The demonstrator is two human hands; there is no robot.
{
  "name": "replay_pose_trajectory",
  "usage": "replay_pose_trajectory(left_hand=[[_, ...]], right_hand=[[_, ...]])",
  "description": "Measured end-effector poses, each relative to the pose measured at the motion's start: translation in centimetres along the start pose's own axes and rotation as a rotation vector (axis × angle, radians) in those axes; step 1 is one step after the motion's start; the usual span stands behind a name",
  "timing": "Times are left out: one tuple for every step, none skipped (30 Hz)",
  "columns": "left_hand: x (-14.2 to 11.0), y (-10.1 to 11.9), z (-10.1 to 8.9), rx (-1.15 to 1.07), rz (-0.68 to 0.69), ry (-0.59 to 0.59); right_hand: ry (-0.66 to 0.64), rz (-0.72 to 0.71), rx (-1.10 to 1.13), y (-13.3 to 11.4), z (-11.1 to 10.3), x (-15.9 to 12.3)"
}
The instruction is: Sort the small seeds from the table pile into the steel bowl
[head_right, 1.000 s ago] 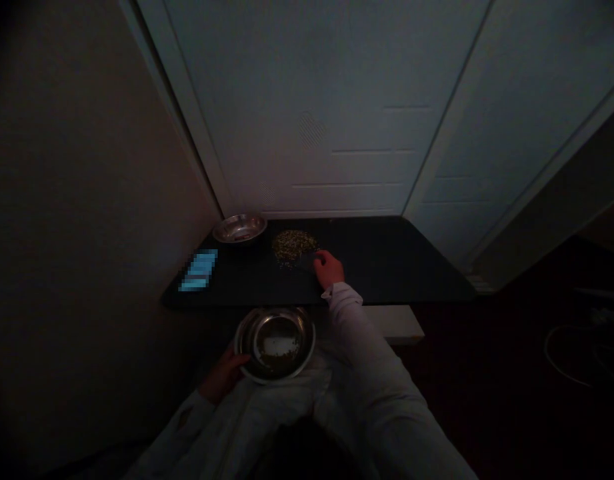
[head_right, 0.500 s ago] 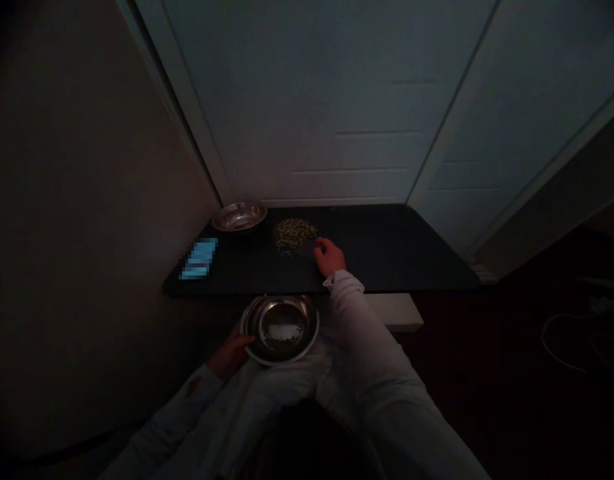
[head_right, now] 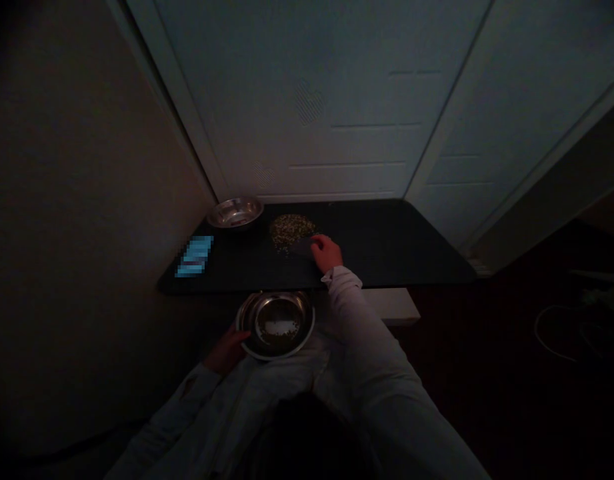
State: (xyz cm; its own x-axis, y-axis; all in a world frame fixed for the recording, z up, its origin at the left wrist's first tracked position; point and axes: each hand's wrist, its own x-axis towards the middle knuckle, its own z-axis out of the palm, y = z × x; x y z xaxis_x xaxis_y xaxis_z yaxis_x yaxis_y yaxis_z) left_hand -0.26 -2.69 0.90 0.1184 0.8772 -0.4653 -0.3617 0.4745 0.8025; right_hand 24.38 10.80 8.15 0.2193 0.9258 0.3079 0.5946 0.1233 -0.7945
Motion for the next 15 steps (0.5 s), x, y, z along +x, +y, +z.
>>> replay_pose_trajectory(left_hand=[[0.11, -0.07, -0.08, 0.016, -0.011, 0.005], [0.21, -0.14, -0.16, 0.029, -0.017, 0.006], [0.28, -0.2, -0.22, 0.034, -0.012, 0.002], [0.32, -0.25, -0.26, 0.032, -0.004, -0.006], [0.36, -0.28, -0.28, 0.023, 0.008, -0.016], [0.38, -0.29, -0.28, 0.012, 0.018, -0.024], [0.41, -0.29, -0.26, 0.002, 0.017, -0.027], [0.44, -0.28, -0.23, -0.005, 0.005, -0.023], [0.47, -0.26, -0.2, -0.01, -0.013, -0.013], [0.5, -0.24, -0.16, -0.019, -0.028, -0.004], [0.52, -0.21, -0.12, -0.031, -0.041, 0.004], [0.51, -0.18, -0.06, -0.043, -0.049, 0.009], [0.48, -0.14, 0.0, -0.053, -0.052, 0.01], [0.42, -0.1, 0.07, -0.06, -0.051, 0.012], [0.34, -0.06, 0.14, -0.062, -0.044, 0.012]], right_hand=[[-0.003, -0.003, 0.001, -0.03, 0.0, -0.03], [-0.009, -0.006, 0.0, -0.06, 0.01, -0.08], [-0.018, -0.01, 0.0, -0.07, 0.02, -0.12], [-0.027, -0.015, 0.002, -0.08, 0.04, -0.16], [-0.035, -0.018, 0.007, -0.07, 0.04, -0.19], [-0.042, -0.018, 0.013, -0.03, 0.04, -0.2], [-0.043, -0.013, 0.016, 0.02, 0.03, -0.18], [-0.035, -0.006, 0.015, 0.09, 0.02, -0.14], [-0.019, 0.004, 0.008, 0.18, -0.01, -0.08], [0.001, 0.016, -0.004, 0.27, -0.04, -0.01], [0.024, 0.027, -0.021, 0.36, -0.07, 0.06], [0.042, 0.037, -0.039, 0.44, -0.09, 0.12], [0.05, 0.041, -0.055, 0.49, -0.12, 0.15], [0.045, 0.041, -0.068, 0.53, -0.13, 0.16], [0.03, 0.037, -0.08, 0.54, -0.15, 0.15]])
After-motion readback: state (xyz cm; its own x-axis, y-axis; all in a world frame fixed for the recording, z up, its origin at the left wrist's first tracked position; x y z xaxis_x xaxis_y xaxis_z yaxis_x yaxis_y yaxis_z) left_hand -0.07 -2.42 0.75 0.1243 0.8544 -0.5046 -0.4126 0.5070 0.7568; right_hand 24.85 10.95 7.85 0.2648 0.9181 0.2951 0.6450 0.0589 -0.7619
